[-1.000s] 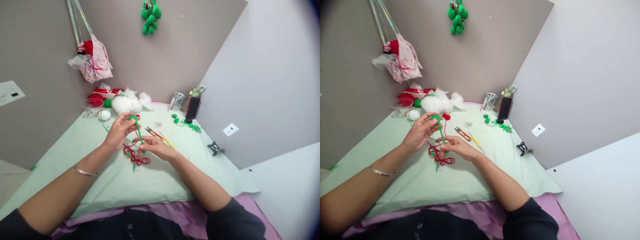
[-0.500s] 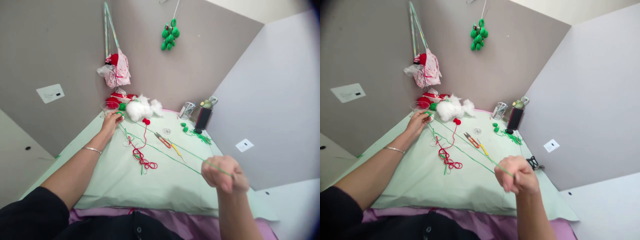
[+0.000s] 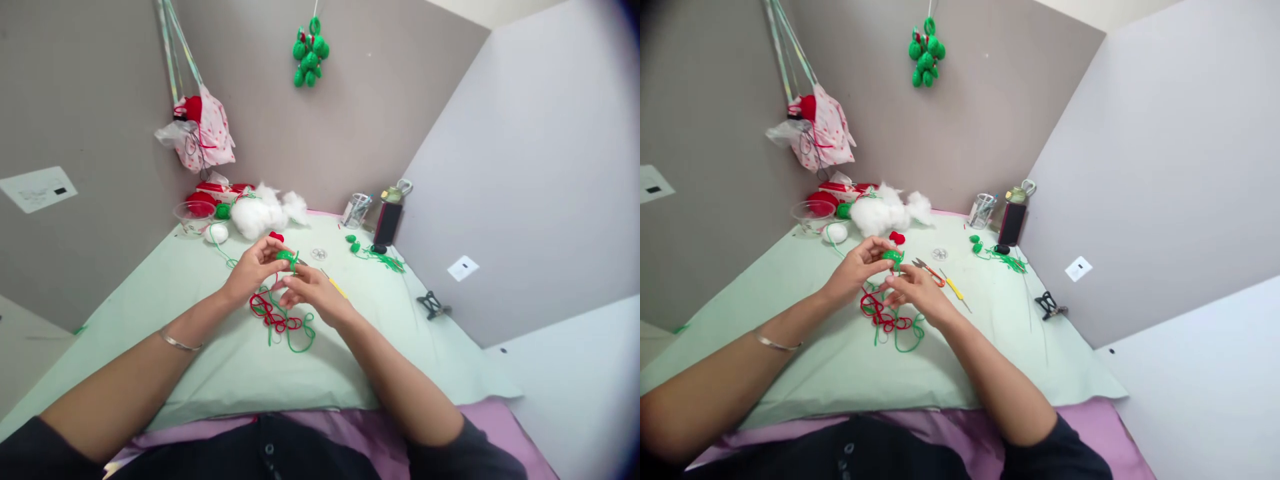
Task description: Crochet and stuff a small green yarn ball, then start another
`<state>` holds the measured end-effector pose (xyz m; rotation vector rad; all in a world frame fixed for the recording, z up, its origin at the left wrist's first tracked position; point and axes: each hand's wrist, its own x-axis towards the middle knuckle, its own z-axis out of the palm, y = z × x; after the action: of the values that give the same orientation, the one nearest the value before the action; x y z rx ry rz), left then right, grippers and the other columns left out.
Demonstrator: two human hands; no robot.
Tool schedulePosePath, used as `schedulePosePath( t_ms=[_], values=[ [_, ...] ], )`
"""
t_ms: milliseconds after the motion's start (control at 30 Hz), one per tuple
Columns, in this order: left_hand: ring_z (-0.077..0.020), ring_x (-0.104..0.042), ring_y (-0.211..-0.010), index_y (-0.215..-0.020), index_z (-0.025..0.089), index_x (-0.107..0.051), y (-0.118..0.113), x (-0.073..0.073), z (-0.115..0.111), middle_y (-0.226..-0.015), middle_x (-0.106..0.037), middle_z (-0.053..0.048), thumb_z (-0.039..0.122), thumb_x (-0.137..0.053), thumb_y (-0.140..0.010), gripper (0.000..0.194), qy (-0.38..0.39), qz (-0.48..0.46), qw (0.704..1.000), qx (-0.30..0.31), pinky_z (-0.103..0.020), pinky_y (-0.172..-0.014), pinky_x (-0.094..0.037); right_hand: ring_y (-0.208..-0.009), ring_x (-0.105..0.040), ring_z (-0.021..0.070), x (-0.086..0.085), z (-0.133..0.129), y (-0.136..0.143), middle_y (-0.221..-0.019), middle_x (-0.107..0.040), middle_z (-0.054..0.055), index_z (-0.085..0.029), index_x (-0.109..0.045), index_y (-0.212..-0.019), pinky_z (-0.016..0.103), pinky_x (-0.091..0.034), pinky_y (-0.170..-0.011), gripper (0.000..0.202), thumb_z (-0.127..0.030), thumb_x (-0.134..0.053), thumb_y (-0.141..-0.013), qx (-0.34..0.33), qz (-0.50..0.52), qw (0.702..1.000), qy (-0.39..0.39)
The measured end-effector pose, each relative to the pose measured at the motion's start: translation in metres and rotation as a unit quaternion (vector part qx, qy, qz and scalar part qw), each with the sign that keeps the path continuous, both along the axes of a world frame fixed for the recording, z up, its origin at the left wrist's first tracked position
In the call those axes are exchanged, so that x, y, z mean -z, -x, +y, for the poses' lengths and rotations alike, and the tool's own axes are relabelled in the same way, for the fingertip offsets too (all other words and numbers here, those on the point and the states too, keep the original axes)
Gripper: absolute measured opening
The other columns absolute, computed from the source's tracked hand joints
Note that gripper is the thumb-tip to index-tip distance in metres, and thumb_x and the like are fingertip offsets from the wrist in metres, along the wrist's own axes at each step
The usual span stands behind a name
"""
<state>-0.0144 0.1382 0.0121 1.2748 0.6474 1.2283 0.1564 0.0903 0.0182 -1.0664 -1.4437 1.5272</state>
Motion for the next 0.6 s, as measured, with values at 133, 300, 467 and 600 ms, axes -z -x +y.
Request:
schedulePosePath(
  t_ms=[133,300,467,600],
  values=[
    [-0.0173,-0.064,-0.093,-0.102,0.020,-0.066,0.004,0.004,0.006,-0.100,-0.072,-0.002,0.024,-0.081,-0.075,0.031,-0.012,0.003,0.999,-0.036,-0.031,-0.084,-0.054,-0.046,-0.046,0.0080,0.003,-0.010,0.005,-0.051,-0.054,-0.007,-0.016,-0.068,-0.095,0.022,-0.040,-0.053,0.035,-0.050,-0.060,-0.092,0.043,-0.014,0.997,-0.069],
    [-0.0186,-0.065,-0.093,-0.101,0.018,-0.074,0.008,0.007,0.013,-0.100,-0.073,-0.004,0.030,-0.080,-0.076,0.028,0.000,0.007,0.999,-0.041,-0.035,-0.089,-0.055,-0.047,-0.044,0.0089,-0.005,-0.033,-0.006,-0.052,-0.053,-0.006,-0.016,-0.070,-0.101,0.023,-0.037,-0.051,0.041,-0.053,-0.054,-0.096,0.001,-0.068,0.993,-0.095],
    [-0.0179,-0.067,-0.089,-0.100,0.018,-0.074,0.005,0.008,0.011,-0.096,-0.073,-0.004,0.032,-0.083,-0.074,0.030,0.016,-0.001,0.999,-0.028,-0.037,-0.091,-0.057,-0.050,-0.043,0.0088,-0.013,-0.048,-0.016,-0.055,-0.052,-0.005,-0.016,-0.071,-0.102,0.023,-0.035,-0.053,0.041,-0.051,-0.052,-0.100,-0.041,-0.107,0.989,-0.092],
    [-0.0172,-0.068,-0.087,-0.099,0.018,-0.074,0.005,0.007,0.011,-0.099,-0.074,-0.004,0.031,-0.083,-0.075,0.029,0.031,-0.007,0.999,-0.024,-0.038,-0.093,-0.057,-0.055,-0.047,0.0084,-0.026,-0.055,-0.031,-0.065,-0.060,-0.003,-0.017,-0.072,-0.104,0.022,-0.040,-0.057,0.040,-0.048,-0.048,-0.103,-0.124,-0.179,0.970,-0.107]
  ],
)
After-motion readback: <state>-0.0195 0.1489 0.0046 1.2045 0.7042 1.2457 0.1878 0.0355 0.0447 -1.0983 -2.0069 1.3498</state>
